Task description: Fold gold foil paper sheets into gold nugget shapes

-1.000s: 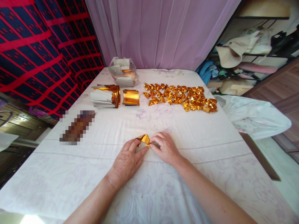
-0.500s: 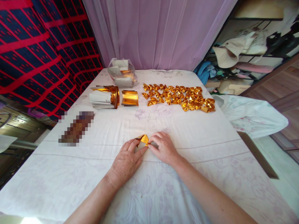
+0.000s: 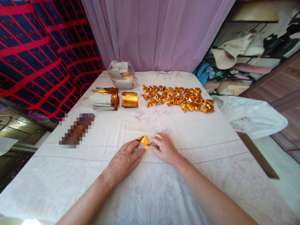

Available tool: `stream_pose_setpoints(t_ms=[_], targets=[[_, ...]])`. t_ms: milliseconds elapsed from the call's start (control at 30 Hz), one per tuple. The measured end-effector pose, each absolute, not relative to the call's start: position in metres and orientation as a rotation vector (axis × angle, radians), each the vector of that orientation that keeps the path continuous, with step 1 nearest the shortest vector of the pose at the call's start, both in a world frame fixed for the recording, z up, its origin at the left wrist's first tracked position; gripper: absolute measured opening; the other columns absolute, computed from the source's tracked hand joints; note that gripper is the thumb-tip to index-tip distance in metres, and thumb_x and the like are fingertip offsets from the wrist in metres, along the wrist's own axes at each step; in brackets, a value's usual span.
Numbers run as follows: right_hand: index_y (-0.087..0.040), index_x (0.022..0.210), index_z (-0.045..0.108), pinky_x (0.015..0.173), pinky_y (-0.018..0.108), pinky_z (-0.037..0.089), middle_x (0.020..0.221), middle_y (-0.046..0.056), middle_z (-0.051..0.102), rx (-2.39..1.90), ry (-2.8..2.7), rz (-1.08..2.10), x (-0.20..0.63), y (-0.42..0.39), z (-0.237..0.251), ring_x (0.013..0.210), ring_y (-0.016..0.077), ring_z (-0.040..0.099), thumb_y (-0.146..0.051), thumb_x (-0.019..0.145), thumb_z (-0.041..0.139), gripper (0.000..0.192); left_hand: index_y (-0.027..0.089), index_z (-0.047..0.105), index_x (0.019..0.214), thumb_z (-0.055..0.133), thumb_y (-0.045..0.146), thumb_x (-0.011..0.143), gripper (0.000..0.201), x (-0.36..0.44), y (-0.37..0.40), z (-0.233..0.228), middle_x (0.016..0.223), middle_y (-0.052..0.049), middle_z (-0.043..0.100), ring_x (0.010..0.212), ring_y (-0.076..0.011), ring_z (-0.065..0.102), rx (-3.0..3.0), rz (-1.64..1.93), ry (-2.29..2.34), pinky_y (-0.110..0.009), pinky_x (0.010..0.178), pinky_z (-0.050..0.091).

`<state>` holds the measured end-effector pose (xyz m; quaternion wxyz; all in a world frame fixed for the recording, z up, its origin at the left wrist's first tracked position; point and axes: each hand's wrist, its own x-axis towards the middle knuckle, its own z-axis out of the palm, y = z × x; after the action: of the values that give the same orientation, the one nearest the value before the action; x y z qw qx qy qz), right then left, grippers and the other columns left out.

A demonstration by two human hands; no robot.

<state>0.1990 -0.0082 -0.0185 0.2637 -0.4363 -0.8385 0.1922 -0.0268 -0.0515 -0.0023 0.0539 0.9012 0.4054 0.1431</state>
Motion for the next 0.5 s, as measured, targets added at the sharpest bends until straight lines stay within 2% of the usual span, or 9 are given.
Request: stream_pose_setpoints(t_ms=[300, 500], targets=[[-0.022, 0.089, 0.066, 0.082, 0.035, 0.037, 0.094, 0.002, 0.065, -1.200, -2.241, 0.488, 0.196, -0.011, -0.020, 0.092, 0.0199, 0.056, -0.005, 0.076, 0.062, 0.021, 0.022, 0.059, 0.120, 0.056, 0.024, 0.092, 0.028, -0.027, -0.049, 0.000, 0.125, -0.011, 0.054, 0.119, -0.0268, 0.054, 2.897, 0.382, 1.207, -0.045, 0.099, 0.051], [-0.022, 0.084, 0.064, 0.083, 0.037, 0.037, 0.093, 0.003, 0.063, -1.330, -2.236, 0.378, 0.187, -0.016, -0.016, 0.093, 0.0229, 0.054, -0.022, 0.076, 0.072, 0.011, 0.022, 0.059, 0.121, 0.056, 0.024, 0.092, 0.029, -0.026, -0.048, 0.001, 0.124, -0.012, 0.055, 0.119, -0.0279, 0.054, 2.898, 0.387, 1.213, -0.046, 0.097, 0.052]])
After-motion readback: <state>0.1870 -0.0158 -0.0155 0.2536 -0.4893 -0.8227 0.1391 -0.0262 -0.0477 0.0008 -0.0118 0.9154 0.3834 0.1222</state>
